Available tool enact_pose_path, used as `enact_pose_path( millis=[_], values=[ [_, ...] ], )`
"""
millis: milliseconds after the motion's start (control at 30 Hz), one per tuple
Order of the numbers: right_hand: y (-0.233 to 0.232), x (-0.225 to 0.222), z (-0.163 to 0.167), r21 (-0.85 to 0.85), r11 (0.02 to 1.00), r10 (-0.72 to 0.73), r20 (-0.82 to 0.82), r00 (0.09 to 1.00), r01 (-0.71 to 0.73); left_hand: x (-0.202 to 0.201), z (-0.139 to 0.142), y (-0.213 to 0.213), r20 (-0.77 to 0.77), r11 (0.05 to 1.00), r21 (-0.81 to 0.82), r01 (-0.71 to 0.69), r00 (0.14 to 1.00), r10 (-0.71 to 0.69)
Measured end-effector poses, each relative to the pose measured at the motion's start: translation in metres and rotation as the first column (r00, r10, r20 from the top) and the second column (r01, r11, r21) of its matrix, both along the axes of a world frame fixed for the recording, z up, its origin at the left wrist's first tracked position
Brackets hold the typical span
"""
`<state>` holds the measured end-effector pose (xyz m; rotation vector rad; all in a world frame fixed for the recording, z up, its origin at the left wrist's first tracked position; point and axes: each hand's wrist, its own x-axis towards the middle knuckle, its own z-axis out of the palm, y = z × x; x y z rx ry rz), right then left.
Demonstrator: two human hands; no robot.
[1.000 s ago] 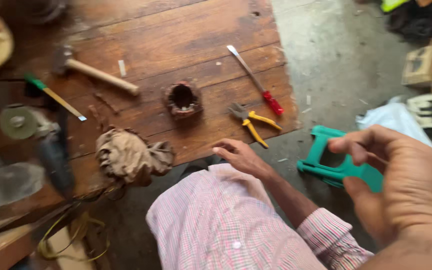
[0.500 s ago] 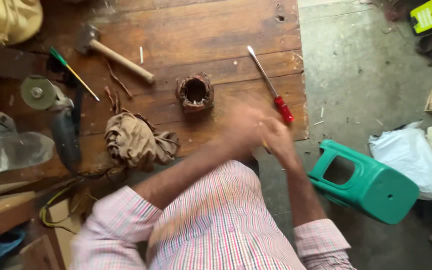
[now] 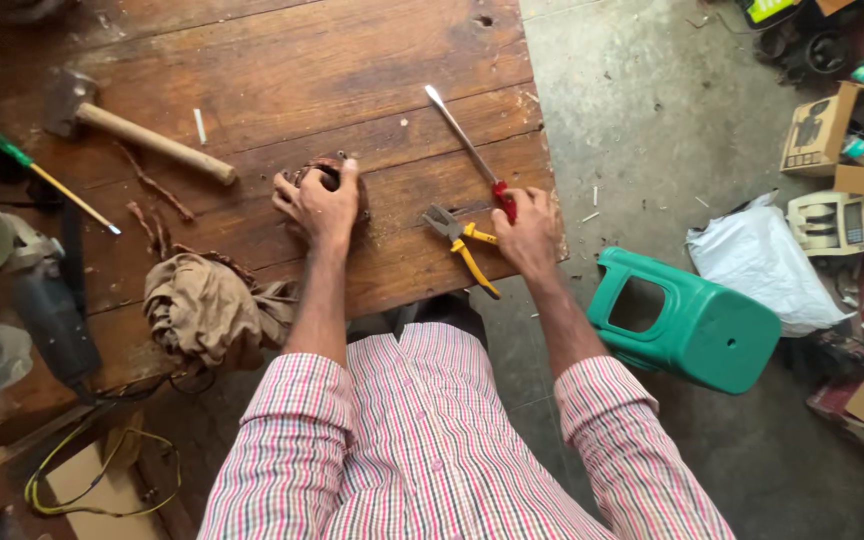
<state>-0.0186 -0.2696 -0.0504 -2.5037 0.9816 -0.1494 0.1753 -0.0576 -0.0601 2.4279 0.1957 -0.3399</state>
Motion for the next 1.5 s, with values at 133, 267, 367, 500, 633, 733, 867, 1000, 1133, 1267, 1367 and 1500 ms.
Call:
enact_pose_path(
  millis=[133, 267, 367, 500, 633, 733, 867, 1000, 1133, 1267, 1367, 1500],
  values=[
    [-0.003, 0.018, 0.008, -0.055, 0.998, -0.002, -0.004, 1.0, 0.002, 0.005, -0.006, -0.002, 0.112, 1.0, -0.017, 0.021, 0.993, -0.019],
    [-0.006, 0.032, 0.013, -0.042, 0.998, 0.042, 0.007, 0.999, -0.042, 0.01, -0.002, -0.001, 0.111, 0.996, 0.062, 0.065, 0.991, -0.072],
    [-0.008, 0.037, 0.012, -0.053, 0.993, 0.098, -0.068, 0.993, -0.102, 0.015, 0.005, 0.005, -0.02, 0.987, -0.014, 0.161, 0.987, -0.161],
    [-0.011, 0.039, 0.009, -0.06, 0.985, 0.156, -0.106, 0.982, -0.163, 0.021, 0.014, 0.022, -0.041, 0.85, 0.036, 0.525, 0.851, -0.524],
    [-0.01, 0.028, 0.01, -0.022, 0.977, 0.211, -0.01, 0.977, -0.211, 0.006, 0.012, 0.038, -0.072, 0.772, 0.203, 0.602, 0.795, -0.602],
    [0.002, 0.003, 0.026, 0.238, 0.963, 0.128, 0.005, 0.992, -0.125, -0.011, -0.002, 0.05, 0.056, 0.867, 0.085, 0.49, 0.867, -0.495],
    [0.029, -0.024, 0.045, 0.441, 0.879, 0.21, -0.016, 0.978, -0.182, -0.016, -0.024, 0.054, 0.15, 0.91, -0.011, 0.414, 0.901, -0.408],
    [0.043, -0.024, 0.045, 0.359, 0.879, 0.358, -0.062, 0.932, -0.314, -0.009, -0.03, 0.054, -0.006, 0.91, 0.018, 0.414, 0.91, -0.414],
    [0.043, -0.018, 0.041, 0.319, 0.865, 0.421, -0.041, 0.906, -0.388, -0.01, -0.026, 0.055, 0.045, 0.902, -0.007, 0.431, 0.902, -0.43],
    [0.03, -0.01, 0.035, 0.295, 0.854, 0.473, -0.099, 0.875, -0.428, -0.011, -0.023, 0.056, 0.031, 0.907, 0.005, 0.421, 0.907, -0.421],
    [0.016, 0.005, 0.02, 0.266, 0.826, 0.548, -0.17, 0.819, -0.497, -0.009, -0.021, 0.057, 0.048, 0.903, 0.006, 0.43, 0.902, -0.429],
    [0.004, 0.02, 0.001, 0.224, 0.783, 0.611, -0.107, 0.784, -0.58, -0.008, -0.019, 0.057, 0.026, 0.906, -0.005, 0.424, 0.905, -0.424]
  ],
)
